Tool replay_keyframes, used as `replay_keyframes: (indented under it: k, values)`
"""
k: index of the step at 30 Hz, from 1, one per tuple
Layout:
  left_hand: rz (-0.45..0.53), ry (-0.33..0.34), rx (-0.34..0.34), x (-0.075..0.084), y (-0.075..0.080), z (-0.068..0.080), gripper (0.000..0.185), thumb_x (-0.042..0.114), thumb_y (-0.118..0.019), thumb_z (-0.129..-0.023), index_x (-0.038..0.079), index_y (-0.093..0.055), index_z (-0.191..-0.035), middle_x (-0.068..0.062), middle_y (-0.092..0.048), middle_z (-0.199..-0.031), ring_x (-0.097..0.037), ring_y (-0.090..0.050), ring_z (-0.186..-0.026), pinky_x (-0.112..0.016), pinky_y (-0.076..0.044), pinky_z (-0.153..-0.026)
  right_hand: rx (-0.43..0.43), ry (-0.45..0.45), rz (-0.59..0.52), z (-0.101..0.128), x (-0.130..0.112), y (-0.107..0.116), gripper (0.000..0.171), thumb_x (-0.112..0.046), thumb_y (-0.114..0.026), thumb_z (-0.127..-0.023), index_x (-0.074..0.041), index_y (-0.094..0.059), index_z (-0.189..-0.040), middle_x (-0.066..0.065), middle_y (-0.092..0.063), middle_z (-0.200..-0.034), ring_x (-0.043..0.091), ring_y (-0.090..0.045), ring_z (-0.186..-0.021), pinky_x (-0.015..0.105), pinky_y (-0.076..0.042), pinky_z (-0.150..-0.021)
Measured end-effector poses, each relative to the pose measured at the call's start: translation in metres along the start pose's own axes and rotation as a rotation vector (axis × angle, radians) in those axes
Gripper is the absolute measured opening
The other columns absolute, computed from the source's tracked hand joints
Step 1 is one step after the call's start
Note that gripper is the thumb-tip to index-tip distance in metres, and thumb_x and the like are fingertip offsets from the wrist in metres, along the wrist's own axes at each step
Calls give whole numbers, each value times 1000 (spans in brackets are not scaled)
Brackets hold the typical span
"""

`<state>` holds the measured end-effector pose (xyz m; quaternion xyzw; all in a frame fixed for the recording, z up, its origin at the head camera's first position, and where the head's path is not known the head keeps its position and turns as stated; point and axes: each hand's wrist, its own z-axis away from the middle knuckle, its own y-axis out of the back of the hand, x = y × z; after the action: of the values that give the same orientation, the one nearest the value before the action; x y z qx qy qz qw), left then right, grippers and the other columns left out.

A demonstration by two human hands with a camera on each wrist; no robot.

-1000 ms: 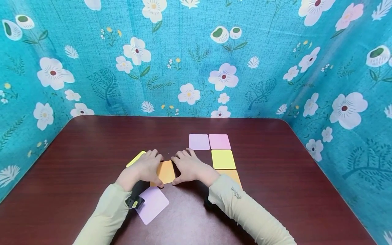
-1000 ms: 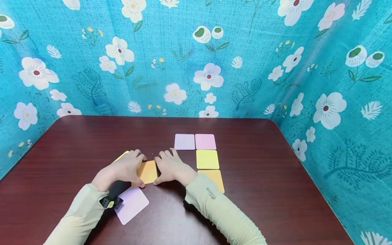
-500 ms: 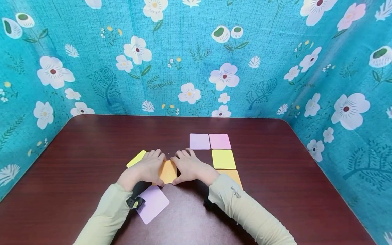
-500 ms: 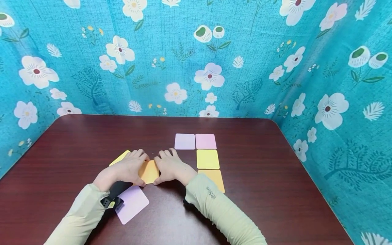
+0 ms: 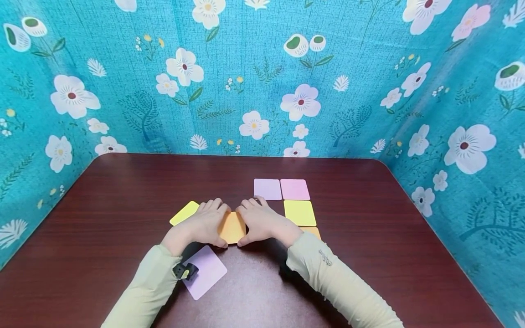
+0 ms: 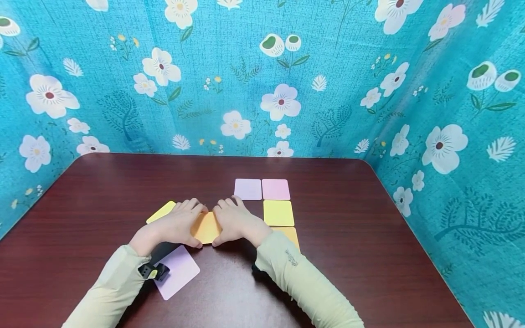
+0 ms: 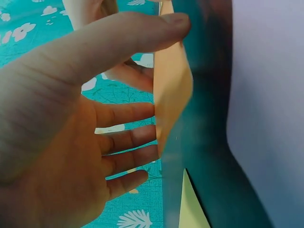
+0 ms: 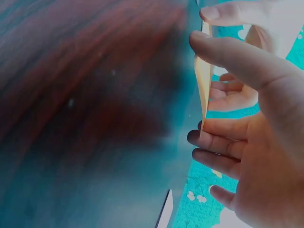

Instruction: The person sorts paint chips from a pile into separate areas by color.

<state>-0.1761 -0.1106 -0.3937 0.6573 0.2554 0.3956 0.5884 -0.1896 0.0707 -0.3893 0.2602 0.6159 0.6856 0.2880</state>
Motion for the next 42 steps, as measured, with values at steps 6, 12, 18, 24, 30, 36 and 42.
replay_keyframes:
  k: [6,12,18,24,30,36,42]
  values:
    - [23,23,-10,3,3,-2,77,39,-82,-54,5,-50,-115,-5,-45,-100,-22,-42,-92,-39,-37,-80,9,-20,-26,8,12,0,76,-59,-69,-64,-10,-50,-120,2,-50,-110,20,-43,-110,45,-21,-103]
    - [61,17,-32,7,3,-5,75,37,-82,-56,6,-49,-116,-4,-44,-102,-21,-42,-92,-39,-36,-83,17,-42,-68,18,22,-2,77,-58,-68,-65,-8,-50,-120,3,-51,-113,21,-43,-111,47,-19,-104]
    - [94,14,-64,12,0,-10,75,37,-81,-57,7,-49,-118,-4,-45,-104,-20,-43,-92,-38,-37,-83,23,-39,-101,27,31,-4,77,-56,-69,-65,-7,-50,-121,4,-50,-114,21,-43,-112,47,-18,-105]
    - [103,-29,-72,19,-4,-15,75,36,-81,-57,8,-48,-118,-3,-44,-103,-19,-42,-93,-36,-36,-81,19,-55,-120,40,38,-4,76,-55,-70,-64,-8,-50,-121,3,-51,-115,19,-43,-113,48,-18,-104]
    - [98,-59,-67,29,-5,-19,77,37,-81,-57,8,-47,-120,-3,-43,-102,-18,-43,-96,-40,-37,-87,13,-78,-124,52,43,-1,77,-52,-72,-64,-8,-50,-123,4,-51,-116,21,-44,-112,48,-19,-104]
    - [85,-87,-52,40,-6,-26,72,37,-80,-58,10,-49,-116,-1,-43,-100,-18,-44,-93,-40,-38,-83,25,-94,-137,64,48,0,76,-49,-74,-62,-8,-50,-121,4,-53,-114,21,-44,-112,50,-19,-104]
    - [50,-136,-33,52,-10,-33,69,41,-80,-58,12,-51,-113,0,-42,-95,-16,-43,-90,-33,-35,-78,29,-134,-170,79,54,1,75,-46,-77,-60,-8,-50,-119,3,-54,-114,22,-44,-113,50,-19,-103]
